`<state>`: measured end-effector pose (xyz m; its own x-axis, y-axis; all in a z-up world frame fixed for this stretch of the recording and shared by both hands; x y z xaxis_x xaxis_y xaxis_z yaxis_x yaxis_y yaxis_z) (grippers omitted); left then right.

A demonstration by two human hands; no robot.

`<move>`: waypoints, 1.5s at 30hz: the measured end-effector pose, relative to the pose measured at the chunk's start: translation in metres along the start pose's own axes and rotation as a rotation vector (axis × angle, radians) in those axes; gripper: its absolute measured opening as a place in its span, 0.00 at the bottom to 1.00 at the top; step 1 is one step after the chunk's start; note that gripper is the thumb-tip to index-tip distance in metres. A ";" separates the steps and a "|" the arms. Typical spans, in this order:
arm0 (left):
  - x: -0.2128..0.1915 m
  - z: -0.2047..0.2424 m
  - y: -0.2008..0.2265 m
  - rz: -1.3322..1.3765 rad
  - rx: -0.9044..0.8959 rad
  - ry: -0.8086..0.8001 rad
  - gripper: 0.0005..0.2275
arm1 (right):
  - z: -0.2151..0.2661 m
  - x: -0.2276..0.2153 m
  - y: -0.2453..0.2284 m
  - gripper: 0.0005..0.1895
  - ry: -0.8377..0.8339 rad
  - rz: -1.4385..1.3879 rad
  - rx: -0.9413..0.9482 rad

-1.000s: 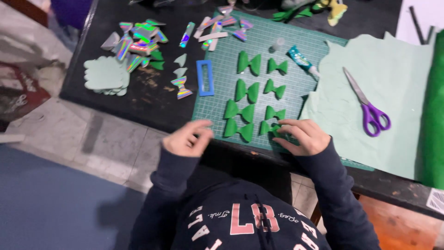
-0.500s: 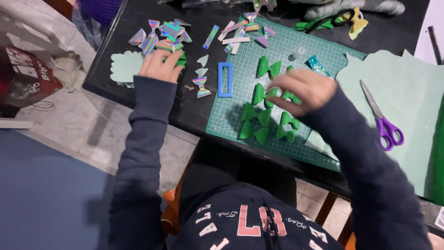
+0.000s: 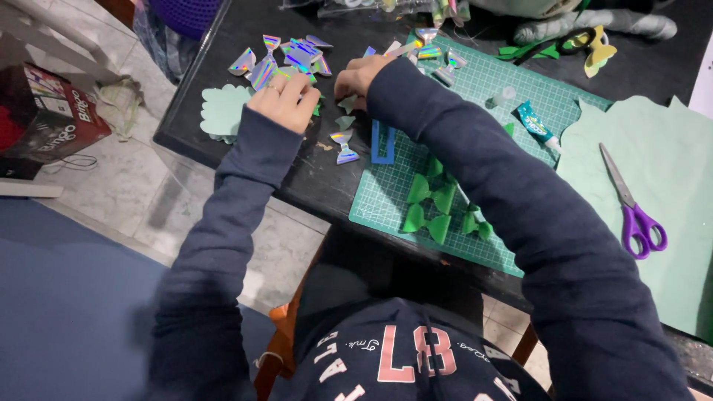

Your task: Assembling decorative bows from leather scraps and material using adhesive.

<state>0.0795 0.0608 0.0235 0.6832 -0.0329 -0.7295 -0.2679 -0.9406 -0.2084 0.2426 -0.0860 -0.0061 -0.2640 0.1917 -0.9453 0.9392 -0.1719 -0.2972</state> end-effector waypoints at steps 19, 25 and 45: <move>0.012 0.020 0.004 0.234 -0.169 -0.072 0.04 | -0.004 -0.001 0.001 0.11 -0.107 -0.049 0.207; 0.017 0.010 -0.002 0.409 -0.332 -0.242 0.08 | -0.007 -0.013 -0.013 0.14 -0.181 -0.028 0.271; 0.021 0.008 0.002 0.481 -0.506 -0.445 0.07 | -0.005 -0.003 -0.023 0.12 -0.311 -0.047 0.279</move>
<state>0.0878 0.0614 0.0025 0.2106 -0.4339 -0.8760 -0.0519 -0.8998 0.4332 0.2229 -0.0774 0.0047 -0.3990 -0.0882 -0.9127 0.8406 -0.4329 -0.3256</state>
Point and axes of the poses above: each hand's wrist, its own z-axis away from the middle knuckle, its own x-axis out of the palm, y = z × x, the point moved 3 cm from there along -z, towards the middle knuckle, and after that the axes turned 3 degrees about x, right-handed, at the moved point
